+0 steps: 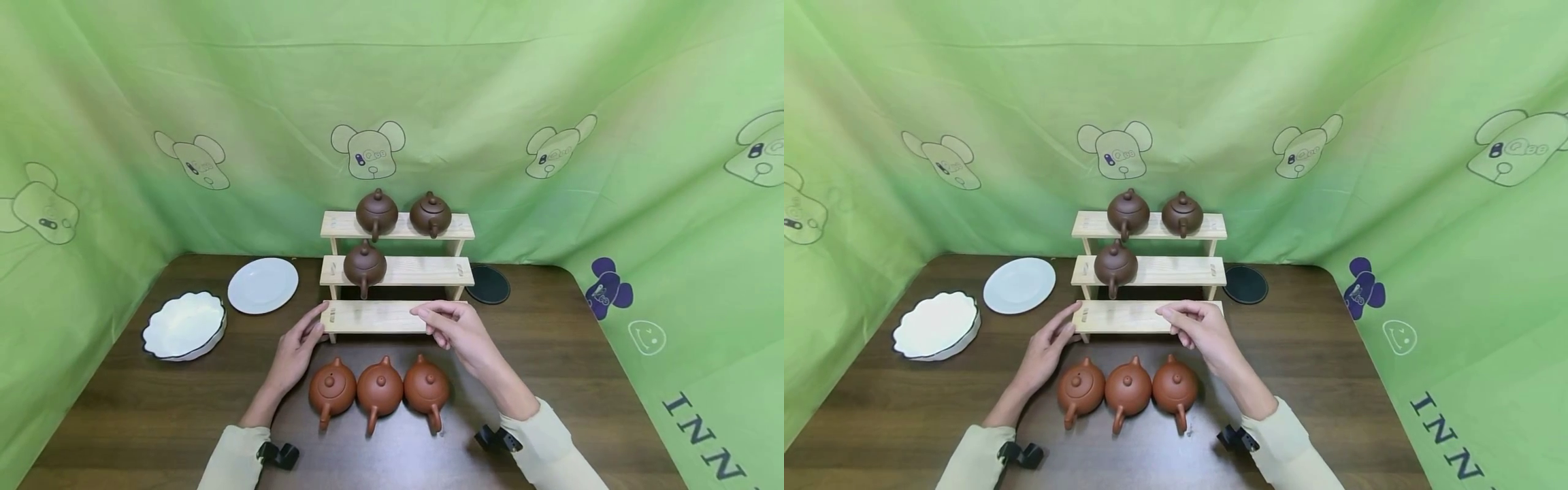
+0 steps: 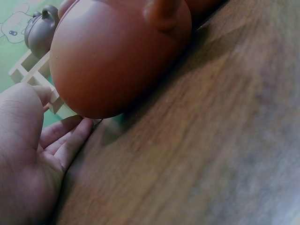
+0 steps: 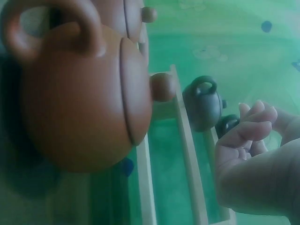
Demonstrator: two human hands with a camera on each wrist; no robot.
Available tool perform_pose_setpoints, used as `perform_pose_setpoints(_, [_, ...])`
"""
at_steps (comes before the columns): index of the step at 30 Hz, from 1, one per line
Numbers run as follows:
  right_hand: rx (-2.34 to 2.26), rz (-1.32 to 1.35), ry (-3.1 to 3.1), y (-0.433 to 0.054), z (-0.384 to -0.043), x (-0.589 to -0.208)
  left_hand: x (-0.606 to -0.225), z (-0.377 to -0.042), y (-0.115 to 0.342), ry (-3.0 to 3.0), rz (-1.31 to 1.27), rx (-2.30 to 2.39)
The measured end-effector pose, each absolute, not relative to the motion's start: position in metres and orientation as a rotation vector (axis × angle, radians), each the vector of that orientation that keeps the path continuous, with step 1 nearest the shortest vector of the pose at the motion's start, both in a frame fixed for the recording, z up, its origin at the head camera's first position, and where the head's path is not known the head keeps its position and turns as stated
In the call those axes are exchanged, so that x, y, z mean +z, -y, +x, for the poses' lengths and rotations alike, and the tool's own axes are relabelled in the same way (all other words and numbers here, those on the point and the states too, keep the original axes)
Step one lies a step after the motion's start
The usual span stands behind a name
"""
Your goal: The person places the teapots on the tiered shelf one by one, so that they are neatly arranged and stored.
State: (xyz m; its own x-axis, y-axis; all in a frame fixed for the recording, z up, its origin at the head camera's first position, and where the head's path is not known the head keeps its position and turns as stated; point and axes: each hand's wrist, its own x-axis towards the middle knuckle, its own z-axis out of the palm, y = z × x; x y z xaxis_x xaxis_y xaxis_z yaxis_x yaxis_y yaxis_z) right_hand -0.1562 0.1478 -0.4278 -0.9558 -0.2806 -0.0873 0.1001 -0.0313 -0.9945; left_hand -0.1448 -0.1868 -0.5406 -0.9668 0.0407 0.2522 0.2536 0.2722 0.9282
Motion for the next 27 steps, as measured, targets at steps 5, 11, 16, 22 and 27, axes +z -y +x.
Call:
perform_pose_setpoints(5, [-2.076,-0.163,-2.009,-0.156,-0.151,-0.433,-0.539,-0.145,0.186,2.377,-0.243,-1.803])
perform_pose_setpoints(11, [-2.049,-0.168,-2.046,-0.164,-0.145,-0.437,-0.536,-0.145,0.184,2.403,-0.217,-1.812])
perform_pose_setpoints(16, [-2.005,-0.171,-2.085,-0.172,-0.138,-0.441,-0.536,-0.144,0.184,2.377,-0.229,-1.858])
perform_pose_setpoints(22, [-1.947,-0.166,-2.112,-0.182,-0.128,-0.449,-0.536,-0.144,0.184,2.369,-0.236,-1.839])
perform_pose_setpoints(27, [-1.912,-0.167,-2.119,-0.19,-0.12,-0.455,-0.538,-0.145,0.184,2.351,-0.251,-1.851])
